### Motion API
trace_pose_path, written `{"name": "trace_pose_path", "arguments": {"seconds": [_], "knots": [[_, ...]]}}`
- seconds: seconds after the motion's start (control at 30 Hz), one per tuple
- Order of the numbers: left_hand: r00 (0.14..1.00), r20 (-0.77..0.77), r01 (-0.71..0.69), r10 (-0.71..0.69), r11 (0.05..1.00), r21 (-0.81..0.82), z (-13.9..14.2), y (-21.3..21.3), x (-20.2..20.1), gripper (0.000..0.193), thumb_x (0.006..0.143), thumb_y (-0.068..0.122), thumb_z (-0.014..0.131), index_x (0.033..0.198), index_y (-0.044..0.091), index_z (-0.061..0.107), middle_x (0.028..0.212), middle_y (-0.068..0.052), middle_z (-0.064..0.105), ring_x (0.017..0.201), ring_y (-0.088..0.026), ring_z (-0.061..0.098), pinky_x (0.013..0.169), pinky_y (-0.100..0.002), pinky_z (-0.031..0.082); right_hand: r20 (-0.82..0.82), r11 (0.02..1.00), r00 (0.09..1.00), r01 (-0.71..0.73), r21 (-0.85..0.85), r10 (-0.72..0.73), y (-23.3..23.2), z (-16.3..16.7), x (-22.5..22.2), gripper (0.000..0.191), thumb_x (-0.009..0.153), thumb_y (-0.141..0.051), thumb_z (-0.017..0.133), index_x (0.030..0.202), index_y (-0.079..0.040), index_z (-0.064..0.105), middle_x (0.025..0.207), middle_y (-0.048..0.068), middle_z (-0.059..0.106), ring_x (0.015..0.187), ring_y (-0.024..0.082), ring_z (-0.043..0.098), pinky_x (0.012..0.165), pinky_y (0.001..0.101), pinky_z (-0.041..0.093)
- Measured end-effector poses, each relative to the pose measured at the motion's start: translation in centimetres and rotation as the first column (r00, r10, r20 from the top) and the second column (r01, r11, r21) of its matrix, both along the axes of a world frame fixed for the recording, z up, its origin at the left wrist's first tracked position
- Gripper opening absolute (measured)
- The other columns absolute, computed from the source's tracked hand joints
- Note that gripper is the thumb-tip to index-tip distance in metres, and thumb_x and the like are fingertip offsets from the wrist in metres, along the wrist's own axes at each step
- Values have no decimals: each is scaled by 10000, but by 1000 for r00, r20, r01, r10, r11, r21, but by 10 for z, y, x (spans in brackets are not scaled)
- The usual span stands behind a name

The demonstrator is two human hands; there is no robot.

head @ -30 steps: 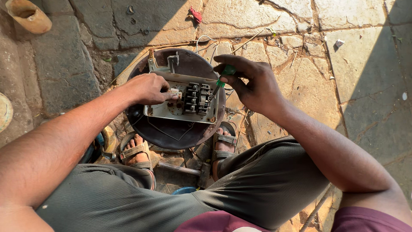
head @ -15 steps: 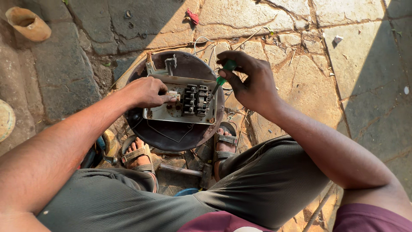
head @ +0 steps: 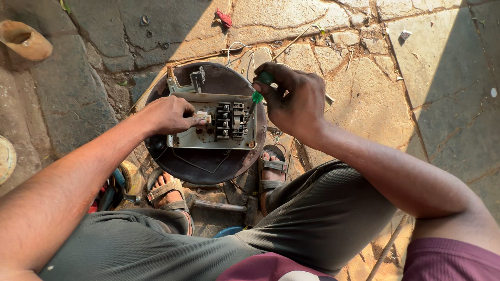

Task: The person sits on the ground and uses a green screwdriver to tighten screws on the terminals of a white electrical component. They repeatedly adjust the component's position and re-engage the screwdriver to secure the connections.

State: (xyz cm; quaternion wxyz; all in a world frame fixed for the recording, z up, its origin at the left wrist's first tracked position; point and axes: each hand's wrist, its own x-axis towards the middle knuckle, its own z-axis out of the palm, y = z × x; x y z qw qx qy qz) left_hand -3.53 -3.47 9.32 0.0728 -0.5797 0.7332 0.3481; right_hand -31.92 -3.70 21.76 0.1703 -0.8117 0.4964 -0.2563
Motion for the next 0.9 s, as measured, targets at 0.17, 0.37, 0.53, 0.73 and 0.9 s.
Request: {"name": "trace_pose_path", "arguments": {"seconds": [0.17,0.37,0.53,0.73,0.9], "knots": [[1000,4,18,-18,1000,-15,3,-1,-1,601,874,660,630,1067,118,803,897,-188,768,884,-349,730,855,-453,550,123,962,954,-269,-39,272,-7,0,-5,263,1003,-137,749,1208,-50,610,1004,92,767,905,217,789,762,340,644],[1000,3,16,-16,1000,-5,1,-1,0,602,872,652,633,1092,116,795,923,-202,771,910,-359,736,869,-453,556,125,925,928,-365,104,352,-3,9,-15,264,1005,-8,675,1236,-39,551,1021,124,774,943,216,800,753,326,659],[1000,14,12,-12,1000,-6,-4,-2,2,611,876,654,629,1101,113,800,951,-205,771,934,-360,733,885,-455,559,151,896,898,-431,104,414,1,14,-12,247,998,52,629,1219,-36,562,1040,133,765,1012,231,796,817,342,639],[1000,16,22,-22,1000,-10,-9,-2,2,629,879,665,626,1131,112,787,992,-191,775,959,-347,735,909,-453,559,126,900,909,-413,139,398,3,13,-8,235,987,41,663,1184,-46,568,1005,114,763,968,225,799,730,325,663],[1000,13,25,-25,1000,-9,-11,-3,3,633,880,668,623,1142,114,784,999,-192,776,969,-348,734,914,-456,558,117,896,907,-419,146,405,3,13,-7,244,971,36,678,1178,-38,573,1028,118,764,963,238,798,715,338,654]]}}
